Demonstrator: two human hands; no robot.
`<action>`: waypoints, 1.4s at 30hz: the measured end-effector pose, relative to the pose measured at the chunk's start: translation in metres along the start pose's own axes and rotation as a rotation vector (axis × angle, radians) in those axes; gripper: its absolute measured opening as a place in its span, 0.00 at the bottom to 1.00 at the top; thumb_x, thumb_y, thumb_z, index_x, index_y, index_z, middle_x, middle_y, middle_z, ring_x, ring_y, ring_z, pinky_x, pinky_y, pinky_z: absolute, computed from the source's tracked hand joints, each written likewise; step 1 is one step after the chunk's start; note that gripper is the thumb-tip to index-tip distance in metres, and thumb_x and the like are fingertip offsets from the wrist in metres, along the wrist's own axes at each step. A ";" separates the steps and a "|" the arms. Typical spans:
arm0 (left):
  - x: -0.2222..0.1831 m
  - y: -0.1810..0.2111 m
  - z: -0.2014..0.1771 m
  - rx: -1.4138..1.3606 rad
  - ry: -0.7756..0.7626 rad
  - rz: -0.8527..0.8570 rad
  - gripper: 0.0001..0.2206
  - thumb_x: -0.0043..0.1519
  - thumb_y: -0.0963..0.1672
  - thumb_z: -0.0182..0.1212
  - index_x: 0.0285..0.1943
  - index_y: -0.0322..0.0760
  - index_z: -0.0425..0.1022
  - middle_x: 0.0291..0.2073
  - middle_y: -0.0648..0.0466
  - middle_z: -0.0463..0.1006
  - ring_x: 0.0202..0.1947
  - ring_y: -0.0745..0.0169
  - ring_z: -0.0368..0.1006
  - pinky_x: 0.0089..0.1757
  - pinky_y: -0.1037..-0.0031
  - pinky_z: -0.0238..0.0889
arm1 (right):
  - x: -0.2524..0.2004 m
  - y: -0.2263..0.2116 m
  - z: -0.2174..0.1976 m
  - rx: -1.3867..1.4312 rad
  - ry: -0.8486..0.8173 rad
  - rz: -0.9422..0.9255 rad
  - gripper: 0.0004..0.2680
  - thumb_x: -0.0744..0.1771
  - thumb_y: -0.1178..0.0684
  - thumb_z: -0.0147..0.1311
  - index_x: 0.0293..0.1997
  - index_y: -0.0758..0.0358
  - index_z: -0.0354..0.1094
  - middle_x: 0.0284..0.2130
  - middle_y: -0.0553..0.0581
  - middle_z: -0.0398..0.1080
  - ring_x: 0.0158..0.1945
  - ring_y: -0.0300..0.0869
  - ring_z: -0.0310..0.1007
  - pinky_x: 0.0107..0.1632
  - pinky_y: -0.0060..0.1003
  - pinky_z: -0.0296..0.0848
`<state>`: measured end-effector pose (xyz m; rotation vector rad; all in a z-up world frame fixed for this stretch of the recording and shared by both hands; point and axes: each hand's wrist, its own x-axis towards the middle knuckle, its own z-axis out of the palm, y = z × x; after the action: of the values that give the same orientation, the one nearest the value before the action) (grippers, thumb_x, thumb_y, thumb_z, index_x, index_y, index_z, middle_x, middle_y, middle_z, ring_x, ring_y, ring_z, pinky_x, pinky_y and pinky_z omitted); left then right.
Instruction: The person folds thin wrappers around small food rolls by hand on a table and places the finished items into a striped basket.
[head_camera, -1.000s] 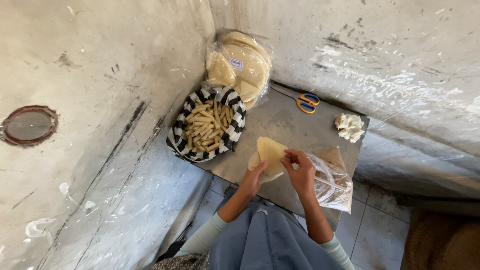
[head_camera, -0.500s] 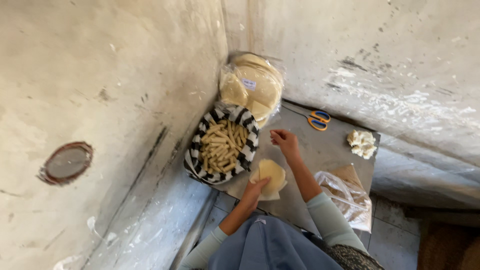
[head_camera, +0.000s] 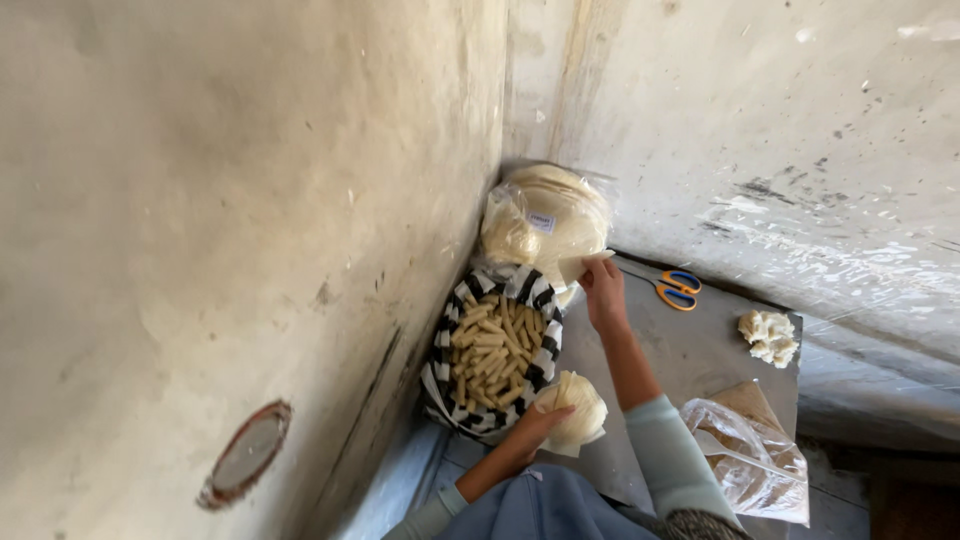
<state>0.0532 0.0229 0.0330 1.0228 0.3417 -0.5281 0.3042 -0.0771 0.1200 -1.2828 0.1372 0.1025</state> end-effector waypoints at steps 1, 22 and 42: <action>0.002 0.005 -0.001 -0.025 -0.026 -0.010 0.22 0.63 0.46 0.66 0.65 0.34 0.71 0.51 0.54 0.80 0.49 0.65 0.77 0.49 0.73 0.71 | -0.015 -0.018 0.000 0.017 -0.071 0.025 0.08 0.67 0.56 0.55 0.48 0.67 0.71 0.39 0.54 0.75 0.41 0.36 0.74 0.44 0.33 0.75; -0.070 0.160 0.074 -0.298 -0.022 0.517 0.27 0.58 0.42 0.71 0.65 0.28 0.66 0.51 0.47 0.77 0.51 0.58 0.75 0.51 0.69 0.70 | -0.187 -0.139 -0.047 -0.189 -0.339 -0.028 0.10 0.67 0.64 0.59 0.54 0.67 0.71 0.36 0.54 0.75 0.39 0.36 0.75 0.38 0.34 0.75; -0.063 0.149 0.053 -0.263 0.073 0.473 0.24 0.56 0.38 0.69 0.62 0.31 0.67 0.48 0.50 0.76 0.48 0.60 0.75 0.50 0.70 0.70 | -0.215 -0.033 -0.081 0.280 -0.040 -0.053 0.08 0.70 0.64 0.54 0.55 0.73 0.70 0.47 0.64 0.74 0.45 0.46 0.76 0.49 0.36 0.78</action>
<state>0.0867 0.0543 0.1967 0.8305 0.2159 -0.0170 0.0935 -0.1637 0.1628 -1.0038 0.0799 0.0615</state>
